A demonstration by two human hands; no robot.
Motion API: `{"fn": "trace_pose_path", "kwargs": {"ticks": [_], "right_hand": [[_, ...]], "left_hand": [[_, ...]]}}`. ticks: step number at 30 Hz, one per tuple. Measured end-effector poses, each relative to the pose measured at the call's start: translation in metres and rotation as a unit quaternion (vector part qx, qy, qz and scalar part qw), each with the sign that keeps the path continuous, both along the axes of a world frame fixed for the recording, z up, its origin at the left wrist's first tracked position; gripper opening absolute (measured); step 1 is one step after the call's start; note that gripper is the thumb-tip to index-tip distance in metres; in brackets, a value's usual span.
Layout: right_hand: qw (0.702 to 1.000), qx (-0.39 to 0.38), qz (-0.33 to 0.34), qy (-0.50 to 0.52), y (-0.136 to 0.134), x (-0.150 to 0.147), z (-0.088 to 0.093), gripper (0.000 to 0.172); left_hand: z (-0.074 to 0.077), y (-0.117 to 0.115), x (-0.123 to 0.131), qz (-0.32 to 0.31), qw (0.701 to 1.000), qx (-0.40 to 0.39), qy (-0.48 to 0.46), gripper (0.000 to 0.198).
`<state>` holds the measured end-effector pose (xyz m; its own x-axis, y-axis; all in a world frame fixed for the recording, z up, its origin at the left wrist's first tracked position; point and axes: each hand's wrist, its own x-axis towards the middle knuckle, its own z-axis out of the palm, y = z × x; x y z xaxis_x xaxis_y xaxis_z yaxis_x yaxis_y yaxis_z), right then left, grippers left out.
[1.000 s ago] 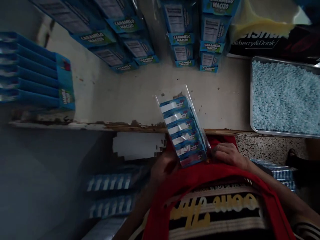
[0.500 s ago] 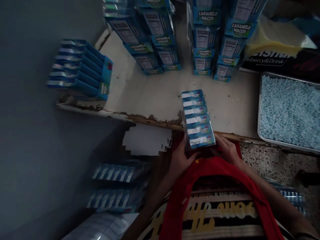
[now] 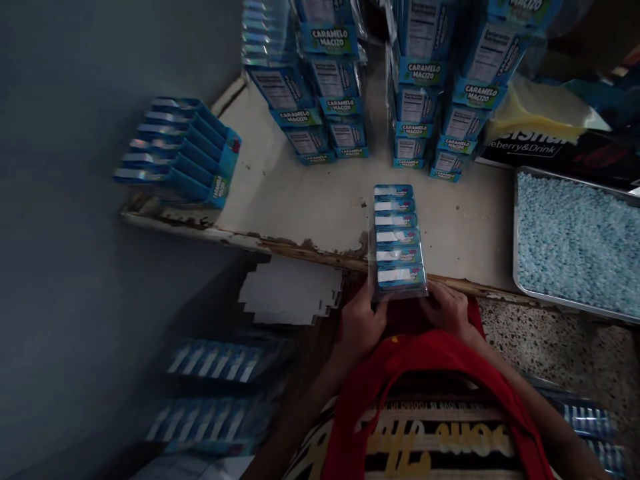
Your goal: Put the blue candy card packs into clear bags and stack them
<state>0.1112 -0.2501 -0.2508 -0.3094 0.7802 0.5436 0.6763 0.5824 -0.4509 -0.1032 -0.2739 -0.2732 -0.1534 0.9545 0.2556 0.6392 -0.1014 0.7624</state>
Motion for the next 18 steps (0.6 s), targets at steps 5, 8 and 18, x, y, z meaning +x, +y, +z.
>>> {"fn": "trace_pose_path", "kwargs": {"ticks": [5, 8, 18], "right_hand": [[0.998, -0.066, -0.004, 0.008, 0.000, 0.015, 0.056, 0.060], [0.998, -0.021, 0.053, -0.034, 0.024, 0.014, 0.085, 0.058], [0.973, 0.028, 0.133, -0.186, 0.063, -0.005, 0.085, 0.040]], "left_hand": [[0.028, -0.006, -0.015, -0.077, 0.985, -0.079, -0.134, 0.108], [0.049, -0.005, -0.023, -0.099, 0.969, -0.055, -0.221, 0.114], [0.065, 0.030, -0.024, -0.102, 0.988, 0.093, 0.067, 0.062]]}}
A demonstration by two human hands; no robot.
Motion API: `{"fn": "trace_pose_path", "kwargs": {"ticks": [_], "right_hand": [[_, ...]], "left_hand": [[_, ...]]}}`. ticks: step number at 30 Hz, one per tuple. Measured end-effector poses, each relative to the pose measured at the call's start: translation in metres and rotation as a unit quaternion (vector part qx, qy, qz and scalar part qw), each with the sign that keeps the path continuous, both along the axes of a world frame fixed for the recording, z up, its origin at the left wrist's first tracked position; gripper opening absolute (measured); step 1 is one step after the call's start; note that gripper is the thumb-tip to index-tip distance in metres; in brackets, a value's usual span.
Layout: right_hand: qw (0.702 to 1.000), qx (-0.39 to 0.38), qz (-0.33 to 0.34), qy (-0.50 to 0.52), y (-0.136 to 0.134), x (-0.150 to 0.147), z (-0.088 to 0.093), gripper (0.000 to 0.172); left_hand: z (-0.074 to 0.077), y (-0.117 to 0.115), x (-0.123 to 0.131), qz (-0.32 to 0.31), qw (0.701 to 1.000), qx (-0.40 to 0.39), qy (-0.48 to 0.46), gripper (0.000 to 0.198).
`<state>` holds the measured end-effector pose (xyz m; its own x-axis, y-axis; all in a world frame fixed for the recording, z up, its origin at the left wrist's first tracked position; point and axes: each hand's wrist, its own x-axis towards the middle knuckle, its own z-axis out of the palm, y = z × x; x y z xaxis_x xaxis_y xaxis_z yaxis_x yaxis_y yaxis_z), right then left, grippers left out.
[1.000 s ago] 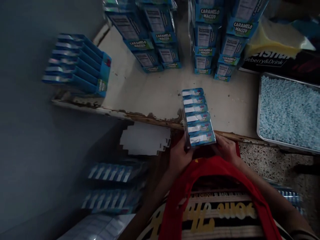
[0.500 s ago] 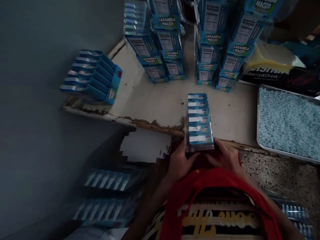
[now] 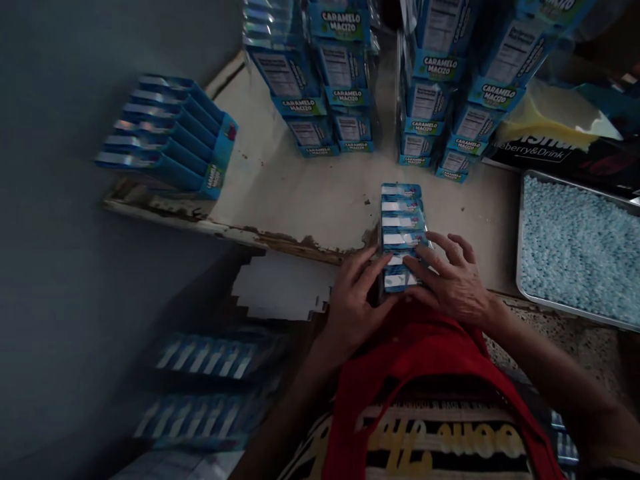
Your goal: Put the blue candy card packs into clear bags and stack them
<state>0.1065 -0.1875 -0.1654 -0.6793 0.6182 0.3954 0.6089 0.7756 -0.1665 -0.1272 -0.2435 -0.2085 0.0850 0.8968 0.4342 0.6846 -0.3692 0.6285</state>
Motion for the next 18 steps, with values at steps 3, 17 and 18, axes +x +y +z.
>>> {"fn": "trace_pose_path", "kwargs": {"ticks": [3, 17, 18], "right_hand": [[0.999, 0.034, 0.012, -0.022, 0.004, 0.006, 0.006, 0.036], [0.999, -0.013, 0.030, -0.033, 0.004, -0.003, 0.006, 0.062], [0.999, -0.005, 0.035, -0.035, 0.005, -0.005, 0.005, 0.060]], "left_hand": [[-0.006, 0.003, 0.000, 0.004, 0.999, 0.038, 0.026, 0.060], [-0.039, -0.025, -0.010, -0.046, 0.952, -0.178, -0.246, 0.124], [-0.041, -0.026, -0.008, -0.048, 0.941, -0.186, -0.279, 0.119]]}}
